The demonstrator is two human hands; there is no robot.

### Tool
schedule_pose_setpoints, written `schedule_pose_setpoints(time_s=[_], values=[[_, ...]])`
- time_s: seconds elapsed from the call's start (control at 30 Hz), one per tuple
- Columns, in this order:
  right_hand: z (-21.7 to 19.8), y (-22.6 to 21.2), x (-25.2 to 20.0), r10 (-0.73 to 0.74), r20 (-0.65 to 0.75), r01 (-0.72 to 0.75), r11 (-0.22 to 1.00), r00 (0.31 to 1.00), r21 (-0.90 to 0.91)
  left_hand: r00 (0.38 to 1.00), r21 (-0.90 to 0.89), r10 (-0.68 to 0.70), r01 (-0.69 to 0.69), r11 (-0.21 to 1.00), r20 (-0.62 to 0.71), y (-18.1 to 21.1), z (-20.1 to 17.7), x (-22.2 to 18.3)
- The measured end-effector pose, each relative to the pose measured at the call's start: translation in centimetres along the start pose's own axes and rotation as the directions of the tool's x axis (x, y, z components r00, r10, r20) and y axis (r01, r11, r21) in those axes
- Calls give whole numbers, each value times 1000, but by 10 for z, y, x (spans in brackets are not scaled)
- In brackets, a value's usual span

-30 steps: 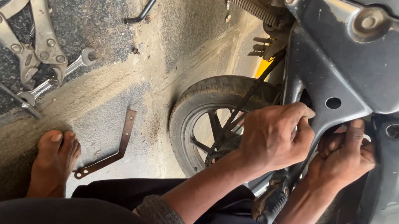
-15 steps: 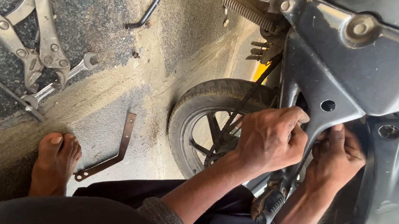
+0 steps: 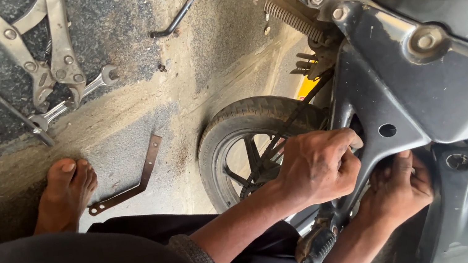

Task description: The person crouches beside a scooter and works on its lower body panel, using their fingers to loosen and remove fasteners from the panel edge near the footrest and wheel. They hold the panel steady with one hand while turning the fasteners with the other, continuing this work throughout the clip.

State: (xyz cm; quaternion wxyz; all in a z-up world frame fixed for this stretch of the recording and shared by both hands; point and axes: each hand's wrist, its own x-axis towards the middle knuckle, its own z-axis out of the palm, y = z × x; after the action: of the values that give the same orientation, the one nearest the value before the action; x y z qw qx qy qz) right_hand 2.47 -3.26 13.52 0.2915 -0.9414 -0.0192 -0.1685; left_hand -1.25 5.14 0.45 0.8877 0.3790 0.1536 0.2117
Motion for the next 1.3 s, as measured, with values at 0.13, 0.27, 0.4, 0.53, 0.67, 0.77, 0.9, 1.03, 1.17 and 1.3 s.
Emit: schedule_pose_setpoints(time_s=[0.13, 0.27, 0.4, 0.53, 0.67, 0.77, 0.9, 1.03, 1.17, 1.3], values=[[-1, 2, 1, -30, 21, 30, 1000, 999, 3, 1000, -4, 23, -23, 1000, 14, -9, 10, -7], [-1, 6, 1, -69, 27, 68, 998, 997, 12, 979, 101, 62, -82, 991, 193, -3, 14, -6], [3, -1, -3, -35, 23, 37, 996, 999, -86, 949, 256, 84, -167, 952, 305, -13, 26, -2], [-6, 5, -3, -39, 97, 50, 993, 995, -109, 923, 380, 34, -191, 905, 383, -9, 28, 2], [-24, 23, -4, -62, 168, 94, 977, 984, -191, 914, 341, 54, -204, 918, 401, -12, 20, -1], [-18, 18, -6, -55, 175, 99, 962, 983, -256, 938, 297, 119, -221, 929, 325, -4, 4, 2], [-4, 8, -9, -59, 129, 105, 916, 990, -386, 963, 168, 264, -270, 948, 56, -26, 16, -11], [-6, 2, -8, -113, 172, 180, 873, 979, -453, 981, 124, 192, -190, 974, -4, -19, 5, 2], [1, -14, -8, -113, 192, 203, 803, 975, -561, 966, 177, 250, -258, 950, 67, -8, -1, 7], [-11, -7, -6, -142, 207, 236, 793, 968, -562, 911, 391, 129, -292, 873, 392, 3, 17, 13]])
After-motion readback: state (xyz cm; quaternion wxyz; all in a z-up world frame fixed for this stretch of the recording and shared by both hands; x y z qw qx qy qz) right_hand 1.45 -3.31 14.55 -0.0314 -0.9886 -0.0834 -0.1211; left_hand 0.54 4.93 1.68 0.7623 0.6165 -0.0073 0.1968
